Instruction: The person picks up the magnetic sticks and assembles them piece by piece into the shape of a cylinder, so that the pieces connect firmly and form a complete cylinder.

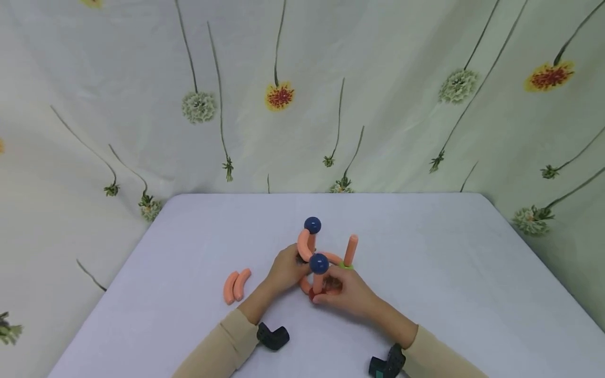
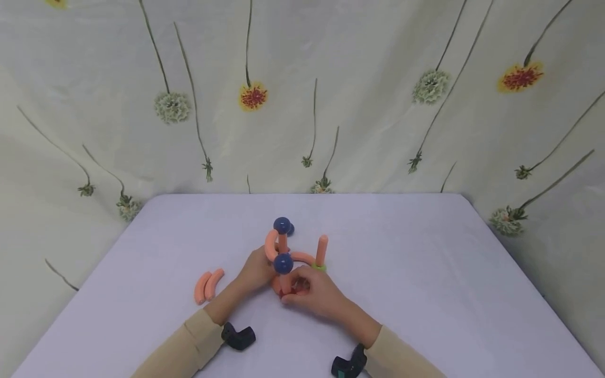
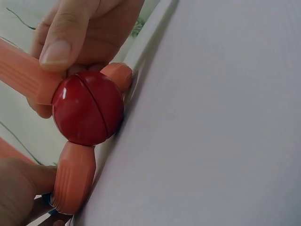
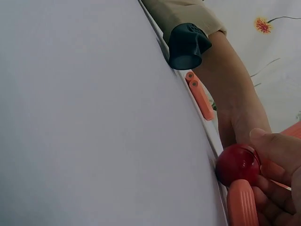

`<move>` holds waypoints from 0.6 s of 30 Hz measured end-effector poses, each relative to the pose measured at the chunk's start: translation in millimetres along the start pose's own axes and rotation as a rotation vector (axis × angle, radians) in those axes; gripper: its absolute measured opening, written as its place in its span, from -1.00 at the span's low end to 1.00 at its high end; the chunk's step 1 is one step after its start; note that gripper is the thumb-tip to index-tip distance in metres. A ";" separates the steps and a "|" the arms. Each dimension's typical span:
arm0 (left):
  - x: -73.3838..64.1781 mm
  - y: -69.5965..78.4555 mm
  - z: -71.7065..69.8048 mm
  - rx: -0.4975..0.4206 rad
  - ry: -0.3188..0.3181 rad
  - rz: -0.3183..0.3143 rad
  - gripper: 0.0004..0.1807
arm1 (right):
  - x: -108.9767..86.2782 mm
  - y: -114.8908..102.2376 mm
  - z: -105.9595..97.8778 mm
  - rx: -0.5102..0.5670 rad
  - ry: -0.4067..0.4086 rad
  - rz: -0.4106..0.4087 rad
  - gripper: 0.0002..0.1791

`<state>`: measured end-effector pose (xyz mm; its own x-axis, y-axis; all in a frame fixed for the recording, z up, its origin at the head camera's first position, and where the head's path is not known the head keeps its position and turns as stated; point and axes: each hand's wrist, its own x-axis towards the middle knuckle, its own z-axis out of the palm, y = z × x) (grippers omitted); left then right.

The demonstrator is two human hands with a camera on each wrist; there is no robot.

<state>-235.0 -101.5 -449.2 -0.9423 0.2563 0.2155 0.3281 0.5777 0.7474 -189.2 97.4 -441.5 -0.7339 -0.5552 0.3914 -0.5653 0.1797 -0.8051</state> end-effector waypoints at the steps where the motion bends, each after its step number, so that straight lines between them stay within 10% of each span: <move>1: 0.1 -1.2 -1.1 -0.009 -0.002 -0.001 -0.66 | 0.2 3.0 -1.4 0.002 -0.014 0.023 -0.76; 10: 2.8 -11.2 -16.1 -0.089 -0.070 -0.019 -0.66 | 3.6 -12.6 -28.9 -0.046 -0.186 0.160 -0.66; 18: -0.8 -13.2 -23.5 -0.085 -0.106 -0.033 -0.62 | 10.4 -31.5 -59.7 -0.081 -0.380 0.110 -0.70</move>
<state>-240.1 -127.6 -444.5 -0.9386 0.3210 0.1261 0.2861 0.5202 0.8047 -201.5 134.4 -385.5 -0.6088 -0.7870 0.1001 -0.5301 0.3097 -0.7894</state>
